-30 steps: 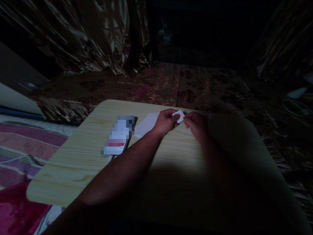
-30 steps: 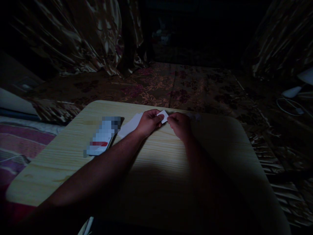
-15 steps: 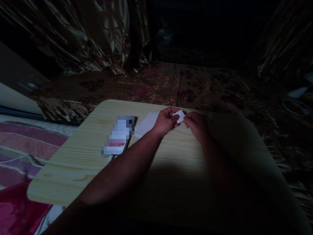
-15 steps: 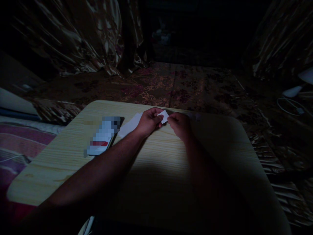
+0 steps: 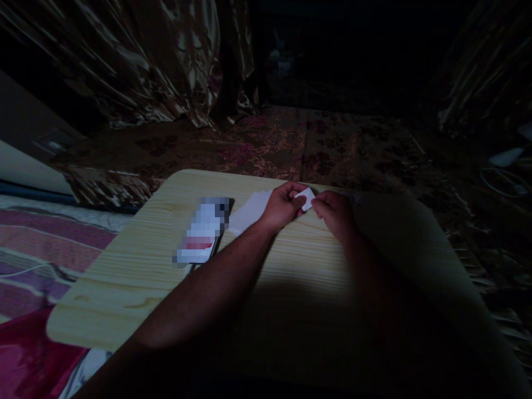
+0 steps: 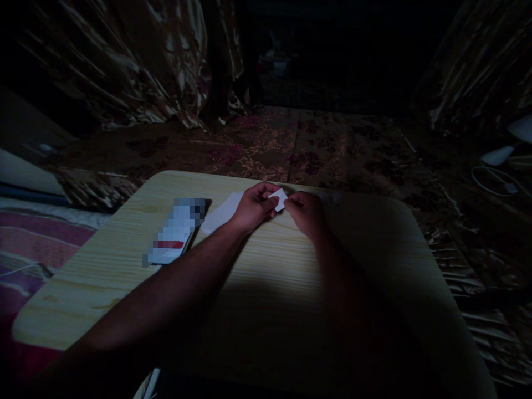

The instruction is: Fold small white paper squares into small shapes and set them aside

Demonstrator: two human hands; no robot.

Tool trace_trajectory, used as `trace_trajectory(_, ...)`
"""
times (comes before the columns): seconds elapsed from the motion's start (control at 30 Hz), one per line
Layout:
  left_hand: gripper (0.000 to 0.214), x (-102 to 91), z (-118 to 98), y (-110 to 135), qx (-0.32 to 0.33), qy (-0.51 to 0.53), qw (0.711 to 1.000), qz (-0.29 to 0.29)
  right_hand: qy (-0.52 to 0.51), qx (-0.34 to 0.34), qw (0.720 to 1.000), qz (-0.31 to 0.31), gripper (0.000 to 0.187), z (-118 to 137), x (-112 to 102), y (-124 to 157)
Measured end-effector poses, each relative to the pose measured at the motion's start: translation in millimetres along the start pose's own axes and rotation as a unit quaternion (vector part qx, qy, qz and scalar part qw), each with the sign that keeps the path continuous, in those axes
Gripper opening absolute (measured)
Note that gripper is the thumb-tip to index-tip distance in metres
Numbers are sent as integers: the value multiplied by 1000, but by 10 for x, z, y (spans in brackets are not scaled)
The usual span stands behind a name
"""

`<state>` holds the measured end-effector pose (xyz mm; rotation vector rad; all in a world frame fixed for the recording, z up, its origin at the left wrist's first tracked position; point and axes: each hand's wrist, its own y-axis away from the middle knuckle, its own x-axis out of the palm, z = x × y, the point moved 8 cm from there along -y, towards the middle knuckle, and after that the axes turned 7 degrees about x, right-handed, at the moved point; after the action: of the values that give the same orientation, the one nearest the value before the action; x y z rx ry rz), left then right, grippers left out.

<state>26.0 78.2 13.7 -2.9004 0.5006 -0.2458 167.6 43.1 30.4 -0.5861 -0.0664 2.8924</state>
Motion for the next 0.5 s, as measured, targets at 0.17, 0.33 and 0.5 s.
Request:
trace_trajectory(0.17, 30, 21, -8, 4, 4, 4, 1000, 9, 7, 1, 1000, 13, 21, -6, 18, 1)
trace_trajectory(0.33, 31, 7, 6, -2, 0, 0, 1000, 0, 7, -10, 1000, 13, 23, 1, 8, 6)
trace_trajectory(0.5, 31, -14, -1, -6, 3, 2, 1000, -9, 2, 2, 1000, 9, 23, 16, -2, 17)
